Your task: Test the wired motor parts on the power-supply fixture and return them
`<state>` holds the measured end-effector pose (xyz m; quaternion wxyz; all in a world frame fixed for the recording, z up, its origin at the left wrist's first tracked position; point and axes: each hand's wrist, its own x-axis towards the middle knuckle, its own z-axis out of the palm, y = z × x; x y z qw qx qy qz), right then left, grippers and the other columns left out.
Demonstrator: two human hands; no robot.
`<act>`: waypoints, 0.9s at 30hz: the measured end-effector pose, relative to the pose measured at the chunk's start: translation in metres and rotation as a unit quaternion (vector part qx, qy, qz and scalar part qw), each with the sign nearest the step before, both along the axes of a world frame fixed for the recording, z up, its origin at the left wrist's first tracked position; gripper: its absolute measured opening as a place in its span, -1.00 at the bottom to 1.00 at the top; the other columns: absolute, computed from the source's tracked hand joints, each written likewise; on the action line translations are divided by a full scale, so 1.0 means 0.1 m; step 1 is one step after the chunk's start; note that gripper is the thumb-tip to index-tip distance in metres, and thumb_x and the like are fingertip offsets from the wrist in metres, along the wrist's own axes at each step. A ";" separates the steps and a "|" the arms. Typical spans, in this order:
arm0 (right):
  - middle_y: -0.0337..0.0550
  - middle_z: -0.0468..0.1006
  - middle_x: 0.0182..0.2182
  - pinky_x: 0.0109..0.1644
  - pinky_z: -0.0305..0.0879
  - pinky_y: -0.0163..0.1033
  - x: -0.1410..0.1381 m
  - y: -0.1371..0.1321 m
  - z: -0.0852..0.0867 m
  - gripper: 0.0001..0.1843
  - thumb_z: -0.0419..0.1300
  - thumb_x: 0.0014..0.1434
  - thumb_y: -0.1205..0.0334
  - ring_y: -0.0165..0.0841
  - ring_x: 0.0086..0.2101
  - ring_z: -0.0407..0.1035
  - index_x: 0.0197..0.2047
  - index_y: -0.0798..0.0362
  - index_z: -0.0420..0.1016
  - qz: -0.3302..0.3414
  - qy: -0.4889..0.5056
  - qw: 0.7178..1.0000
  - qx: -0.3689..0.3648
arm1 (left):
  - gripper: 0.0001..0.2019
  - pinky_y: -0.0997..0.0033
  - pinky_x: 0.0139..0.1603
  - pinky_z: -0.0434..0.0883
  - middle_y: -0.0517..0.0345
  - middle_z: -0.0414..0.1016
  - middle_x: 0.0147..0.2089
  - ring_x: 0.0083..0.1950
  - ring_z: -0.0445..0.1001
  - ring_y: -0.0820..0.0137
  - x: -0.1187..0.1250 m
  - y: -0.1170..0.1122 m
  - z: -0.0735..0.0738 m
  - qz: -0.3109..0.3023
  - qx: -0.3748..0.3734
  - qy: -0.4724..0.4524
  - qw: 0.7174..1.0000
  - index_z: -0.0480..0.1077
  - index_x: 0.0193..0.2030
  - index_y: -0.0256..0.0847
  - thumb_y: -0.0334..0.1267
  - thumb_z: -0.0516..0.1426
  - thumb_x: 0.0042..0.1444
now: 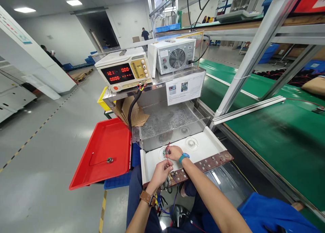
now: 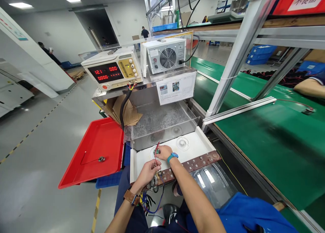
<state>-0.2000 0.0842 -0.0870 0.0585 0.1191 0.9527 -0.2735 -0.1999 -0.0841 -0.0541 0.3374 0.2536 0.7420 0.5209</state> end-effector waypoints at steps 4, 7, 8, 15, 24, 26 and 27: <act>-0.19 0.63 -0.28 -0.23 0.16 -0.31 0.01 -0.01 0.01 -0.67 0.25 0.11 -0.01 -0.29 -0.24 0.46 -0.10 -0.06 0.57 0.001 0.010 1.000 -0.008 | -0.85 0.41 -0.27 0.27 0.22 0.43 -0.42 -0.37 0.37 0.41 0.00 0.00 -0.03 0.003 -0.002 0.002 1.000 0.43 -0.29 -0.25 -0.28 0.14 -0.03; -0.20 0.62 -0.31 -0.24 0.13 -0.32 0.01 -0.02 0.00 -0.70 0.26 0.10 0.02 -0.30 -0.26 0.45 -0.13 -0.05 0.57 0.003 0.014 1.000 -0.012 | -0.86 0.42 -0.30 0.26 0.25 0.40 -0.46 -0.40 0.35 0.41 0.01 0.00 -0.04 0.010 -0.001 0.007 1.000 0.43 -0.30 -0.25 -0.32 0.12 -0.04; -0.20 0.62 -0.32 -0.25 0.13 -0.32 0.01 -0.03 0.00 -0.71 0.27 0.09 0.03 -0.30 -0.26 0.45 -0.14 -0.05 0.57 0.002 0.015 1.000 -0.012 | -0.86 0.42 -0.30 0.25 0.25 0.39 -0.47 -0.40 0.34 0.41 0.01 0.00 -0.04 0.011 0.000 0.010 1.000 0.43 -0.31 -0.25 -0.33 0.11 -0.05; -0.23 0.60 -0.32 -0.29 0.08 -0.33 -0.04 -0.08 -0.01 -0.67 0.33 0.05 0.04 -0.34 -0.31 0.42 -0.13 -0.02 0.54 -0.021 0.027 0.998 -0.047 | -0.86 0.42 -0.29 0.26 0.23 0.39 -0.45 -0.38 0.34 0.41 0.03 -0.02 -0.04 0.012 0.007 0.030 0.999 0.40 -0.33 -0.24 -0.39 0.07 -0.07; -0.20 0.58 -0.32 -0.28 0.07 -0.32 -0.05 -0.09 -0.05 -0.73 0.30 0.08 0.07 -0.33 -0.28 0.41 -0.17 0.00 0.51 -0.012 0.019 0.999 -0.035 | -0.86 0.43 -0.28 0.27 0.21 0.42 -0.41 -0.35 0.36 0.39 0.05 -0.05 -0.01 0.003 0.009 0.046 0.999 0.41 -0.29 -0.23 -0.37 0.07 -0.01; -0.18 0.58 -0.29 -0.26 0.09 -0.31 -0.04 -0.09 -0.04 -0.70 0.29 0.08 0.07 -0.31 -0.26 0.41 -0.13 0.00 0.49 -0.012 0.018 0.999 -0.034 | -0.86 0.42 -0.27 0.27 0.20 0.44 -0.39 -0.35 0.37 0.39 0.06 -0.05 -0.02 0.001 0.007 0.049 0.999 0.41 -0.28 -0.23 -0.36 0.07 0.01; -0.17 0.58 -0.28 -0.25 0.09 -0.31 -0.04 -0.10 -0.03 -0.68 0.29 0.07 0.07 -0.30 -0.25 0.42 -0.12 0.00 0.49 -0.011 0.018 0.999 -0.034 | -0.86 0.42 -0.26 0.28 0.19 0.45 -0.38 -0.34 0.38 0.38 0.06 -0.05 -0.02 0.001 0.007 0.051 0.999 0.41 -0.27 -0.23 -0.36 0.07 0.01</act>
